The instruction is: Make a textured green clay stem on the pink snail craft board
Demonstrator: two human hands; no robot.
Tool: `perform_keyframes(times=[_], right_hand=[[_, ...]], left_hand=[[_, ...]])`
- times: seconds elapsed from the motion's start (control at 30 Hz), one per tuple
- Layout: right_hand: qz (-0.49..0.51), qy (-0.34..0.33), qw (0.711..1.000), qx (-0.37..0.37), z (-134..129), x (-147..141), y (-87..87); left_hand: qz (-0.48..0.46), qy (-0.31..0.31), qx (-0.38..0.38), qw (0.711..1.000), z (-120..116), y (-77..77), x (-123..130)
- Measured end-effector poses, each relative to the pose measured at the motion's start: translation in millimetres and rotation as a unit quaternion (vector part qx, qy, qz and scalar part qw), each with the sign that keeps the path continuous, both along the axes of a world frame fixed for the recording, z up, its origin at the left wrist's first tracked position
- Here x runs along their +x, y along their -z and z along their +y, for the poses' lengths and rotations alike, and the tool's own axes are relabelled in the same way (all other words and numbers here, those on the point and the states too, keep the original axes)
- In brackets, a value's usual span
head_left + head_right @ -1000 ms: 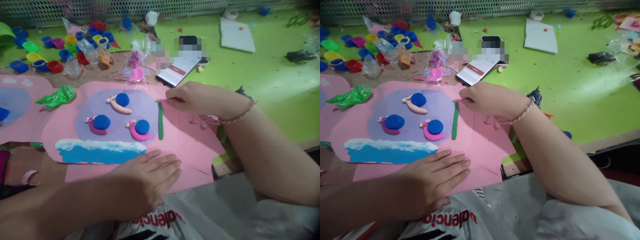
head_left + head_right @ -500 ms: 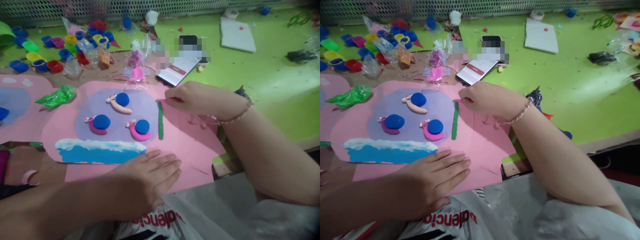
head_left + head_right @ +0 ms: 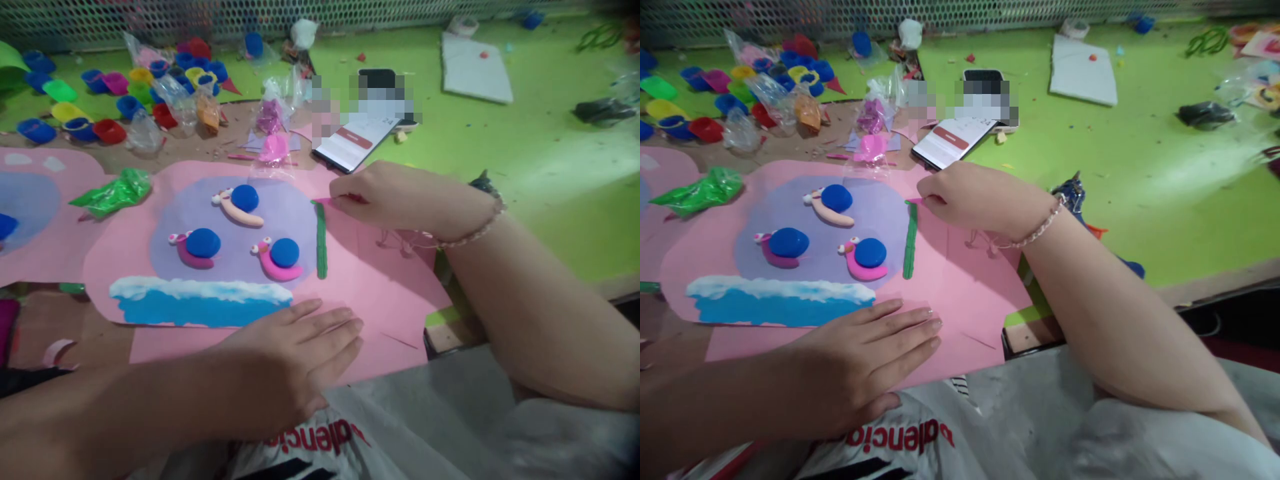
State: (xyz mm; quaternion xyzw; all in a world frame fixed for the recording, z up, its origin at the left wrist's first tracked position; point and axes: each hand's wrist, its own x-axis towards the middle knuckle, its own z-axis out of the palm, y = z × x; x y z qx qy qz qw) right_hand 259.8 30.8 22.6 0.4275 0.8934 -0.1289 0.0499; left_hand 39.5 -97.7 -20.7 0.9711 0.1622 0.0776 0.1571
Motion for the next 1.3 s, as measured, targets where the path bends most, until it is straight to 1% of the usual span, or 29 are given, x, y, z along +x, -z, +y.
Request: perform_keyframes(times=[0.17, 0.47, 0.57, 0.7, 0.87, 1.2, 1.3], right_hand=[[0.009, 0.002, 1.0, 0.003, -0.2, 0.9, 0.4], [0.03, -0.003, 0.999, 0.011, 1.1, 4.4, 3.1], [0.022, 0.0, 1.0, 0.012, 0.8, 3.9, 2.9], [0.013, 0.002, 1.0, 0.01, 0.1, 2.4, 1.8], [0.017, -0.004, 1.0, 0.02, 0.0, 2.6, 2.6], [0.009, -0.002, 1.0, 0.005, 0.1, 2.2, 1.2], [0.014, 0.0, 1.0, 0.011, 0.6, 2.7, 1.9]], left_hand=[[0.019, 0.026, 0.011, 0.999, 2.2, -2.4, -0.9], [0.013, 0.018, 0.008, 1.0, 1.2, -1.5, -0.1], [0.008, 0.007, 0.004, 1.0, 0.7, -1.3, -0.3], [0.009, 0.014, 0.004, 1.0, -0.1, -0.3, -0.2], [-0.001, -0.005, -0.003, 1.0, -1.5, 0.5, 1.0], [0.013, 0.024, 0.01, 1.0, 2.4, -2.6, -0.7], [0.008, 0.015, 0.011, 1.0, 1.7, -1.8, -0.6]])
